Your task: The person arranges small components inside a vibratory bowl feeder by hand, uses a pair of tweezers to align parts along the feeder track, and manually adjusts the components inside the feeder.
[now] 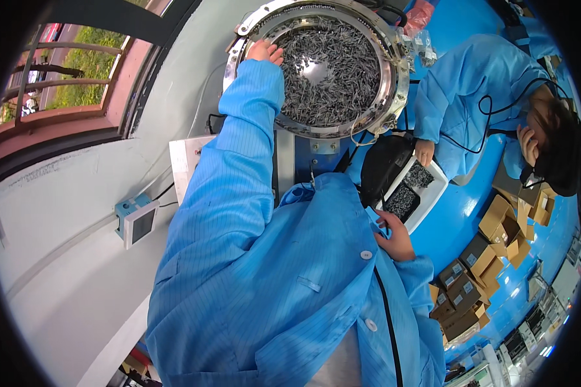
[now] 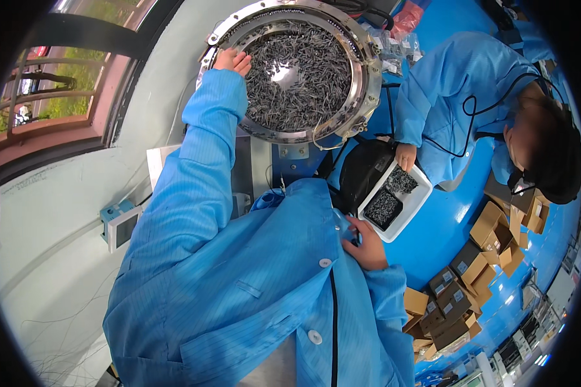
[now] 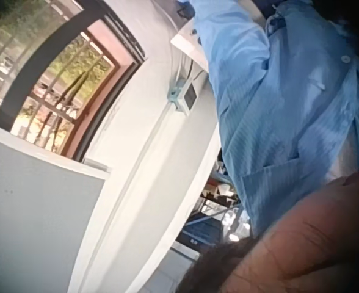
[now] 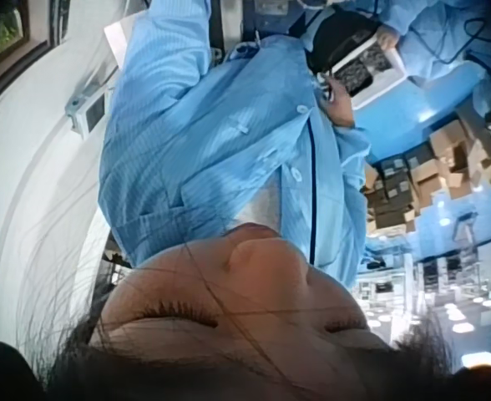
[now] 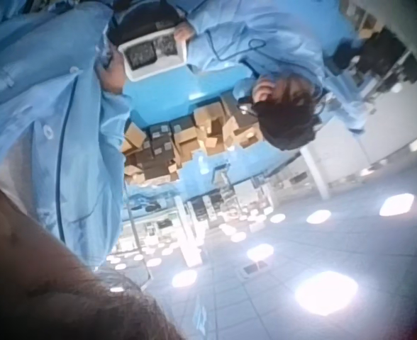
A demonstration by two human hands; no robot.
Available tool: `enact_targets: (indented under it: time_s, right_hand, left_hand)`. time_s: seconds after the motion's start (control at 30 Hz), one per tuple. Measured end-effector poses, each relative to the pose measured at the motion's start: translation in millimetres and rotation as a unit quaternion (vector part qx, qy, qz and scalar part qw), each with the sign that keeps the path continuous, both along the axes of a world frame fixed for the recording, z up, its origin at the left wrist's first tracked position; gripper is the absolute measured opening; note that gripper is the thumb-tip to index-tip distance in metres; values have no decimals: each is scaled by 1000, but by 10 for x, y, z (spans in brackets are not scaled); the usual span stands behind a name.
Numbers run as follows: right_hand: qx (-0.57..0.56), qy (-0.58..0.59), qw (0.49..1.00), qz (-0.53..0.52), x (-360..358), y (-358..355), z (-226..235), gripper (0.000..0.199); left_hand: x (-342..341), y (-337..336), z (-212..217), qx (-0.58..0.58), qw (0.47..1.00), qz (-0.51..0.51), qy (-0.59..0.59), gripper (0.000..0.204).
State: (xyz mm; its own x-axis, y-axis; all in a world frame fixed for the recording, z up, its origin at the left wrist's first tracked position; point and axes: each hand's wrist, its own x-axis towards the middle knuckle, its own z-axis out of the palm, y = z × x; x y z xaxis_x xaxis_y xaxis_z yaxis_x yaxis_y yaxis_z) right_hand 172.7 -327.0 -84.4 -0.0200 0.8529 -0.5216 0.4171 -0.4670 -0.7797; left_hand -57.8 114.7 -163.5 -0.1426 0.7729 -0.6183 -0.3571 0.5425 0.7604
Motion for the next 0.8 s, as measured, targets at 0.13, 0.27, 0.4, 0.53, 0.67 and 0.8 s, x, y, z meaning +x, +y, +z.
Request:
enact_targets:
  time_s: [0.13, 0.27, 0.4, 0.53, 0.67, 0.8]
  right_hand:
    - [51, -45, 990, 122, -132, 57, -95, 38]
    - [66, -129, 968, 203, -218, -56, -341, 24]
    - [92, -323, 914, 229, -310, -206, -506, 13]
    - [128, -343, 915, 169, -269, -386, -597, 18]
    - [192, -285, 932, 111, -203, -567, -636, 21]
    - [276, -192, 940, 61, -155, -791, -522, 22]
  left_hand:
    - [-63, -430, 174, 54, 998, -7, -15, 37]
    - [-119, -977, 266, 72, 995, -28, -62, 37]
    - [-258, -1676, 341, 99, 994, -15, -35, 30]
    - [-332, -2498, 484, 130, 991, 12, -8, 26]
    - [-331, -3291, 567, 153, 987, 33, 31, 23]
    - [-375, -3994, 548, 172, 979, 47, 101, 22]
